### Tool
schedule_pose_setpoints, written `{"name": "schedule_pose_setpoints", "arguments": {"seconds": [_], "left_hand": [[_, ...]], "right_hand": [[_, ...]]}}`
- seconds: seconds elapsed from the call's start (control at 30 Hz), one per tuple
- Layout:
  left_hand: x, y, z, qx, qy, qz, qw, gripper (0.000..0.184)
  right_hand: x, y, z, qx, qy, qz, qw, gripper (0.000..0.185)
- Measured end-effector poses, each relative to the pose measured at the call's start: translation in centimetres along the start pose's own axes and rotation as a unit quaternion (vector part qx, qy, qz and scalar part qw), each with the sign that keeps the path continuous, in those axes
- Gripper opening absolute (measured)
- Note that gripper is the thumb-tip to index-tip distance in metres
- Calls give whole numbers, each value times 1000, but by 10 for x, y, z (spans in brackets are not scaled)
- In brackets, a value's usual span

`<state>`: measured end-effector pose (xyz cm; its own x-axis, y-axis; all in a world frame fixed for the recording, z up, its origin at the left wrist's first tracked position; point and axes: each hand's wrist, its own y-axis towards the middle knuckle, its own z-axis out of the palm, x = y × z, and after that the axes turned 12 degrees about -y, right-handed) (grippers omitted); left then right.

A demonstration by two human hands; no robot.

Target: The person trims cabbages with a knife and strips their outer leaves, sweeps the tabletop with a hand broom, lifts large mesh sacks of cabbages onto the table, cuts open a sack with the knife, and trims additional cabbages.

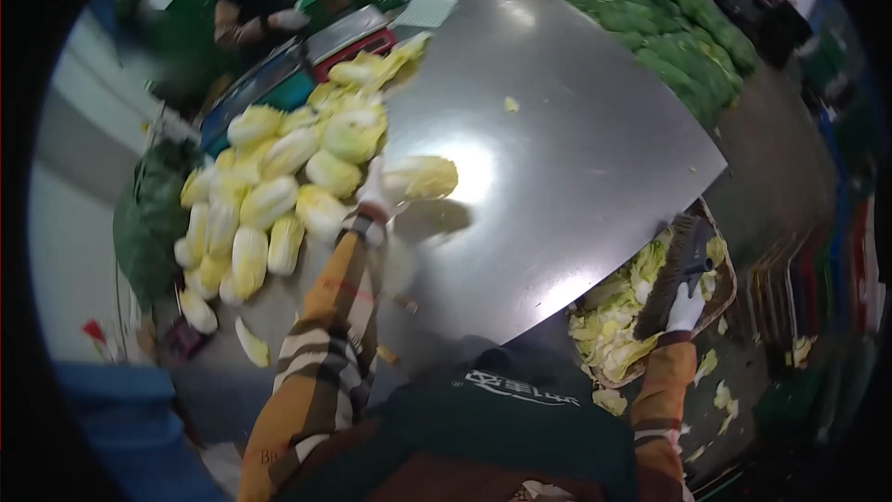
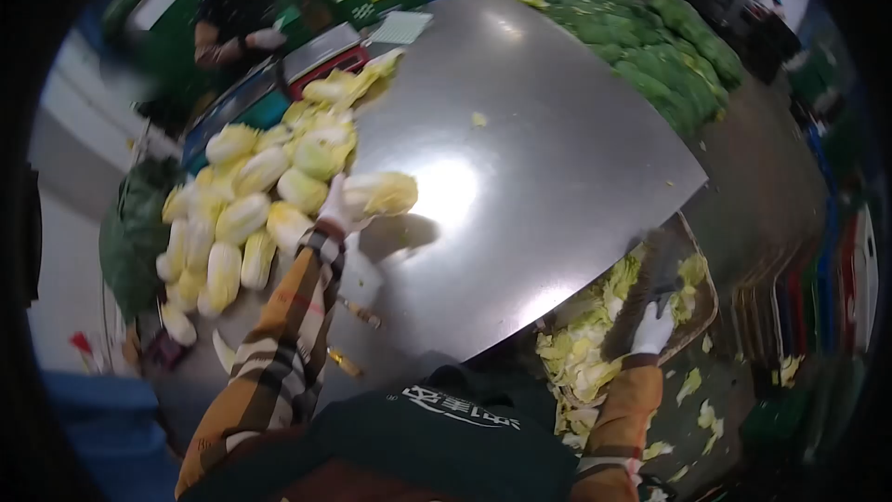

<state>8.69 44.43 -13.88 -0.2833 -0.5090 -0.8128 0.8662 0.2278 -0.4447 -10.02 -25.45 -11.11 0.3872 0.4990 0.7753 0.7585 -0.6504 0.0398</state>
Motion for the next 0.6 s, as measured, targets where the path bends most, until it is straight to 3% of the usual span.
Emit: {"name": "schedule_pose_setpoints", "arguments": {"seconds": [0.03, 0.07, 0.1, 0.17, 0.2, 0.23, 0.27, 0.3, 0.37, 0.5, 0.6], "left_hand": [[-3, -11, 17, -29, -20, -9, 999, 75], [-4, -19, 32, -58, -41, -16, 997, 72], [-33, -51, 68, -161, -226, -90, 956, 69], [-52, -62, 66, -61, -253, -54, 964, 69], [-71, -77, 69, -55, -280, -44, 957, 70], [-84, -91, 65, -40, -269, 7, 962, 68], [-101, -113, 69, -85, -281, 37, 955, 66], [-114, -134, 73, -130, -292, 67, 945, 65], [-127, -154, 46, -99, -310, 76, 943, 63], [-132, -200, 6, -99, -330, 106, 933, 61], [-119, -231, -26, -179, -285, 108, 936, 64]], "right_hand": [[29, -24, 8, 0, -87, -50, 995, 34], [54, -49, 23, 8, -69, -56, 996, 36], [79, -76, 39, 14, -49, -59, 997, 38], [143, -125, 56, 242, -24, -54, 968, 38], [174, -139, 66, 389, 13, -80, 918, 37], [193, -161, 87, 413, 6, -142, 900, 34], [196, -182, 119, 456, 115, -138, 872, 32], [200, -194, 149, 487, 49, -212, 846, 38], [245, -220, 184, 529, -78, -277, 799, 42], [234, -235, 281, 487, -10, -399, 777, 47], [234, -164, 298, 487, -159, -234, 826, 52]]}}
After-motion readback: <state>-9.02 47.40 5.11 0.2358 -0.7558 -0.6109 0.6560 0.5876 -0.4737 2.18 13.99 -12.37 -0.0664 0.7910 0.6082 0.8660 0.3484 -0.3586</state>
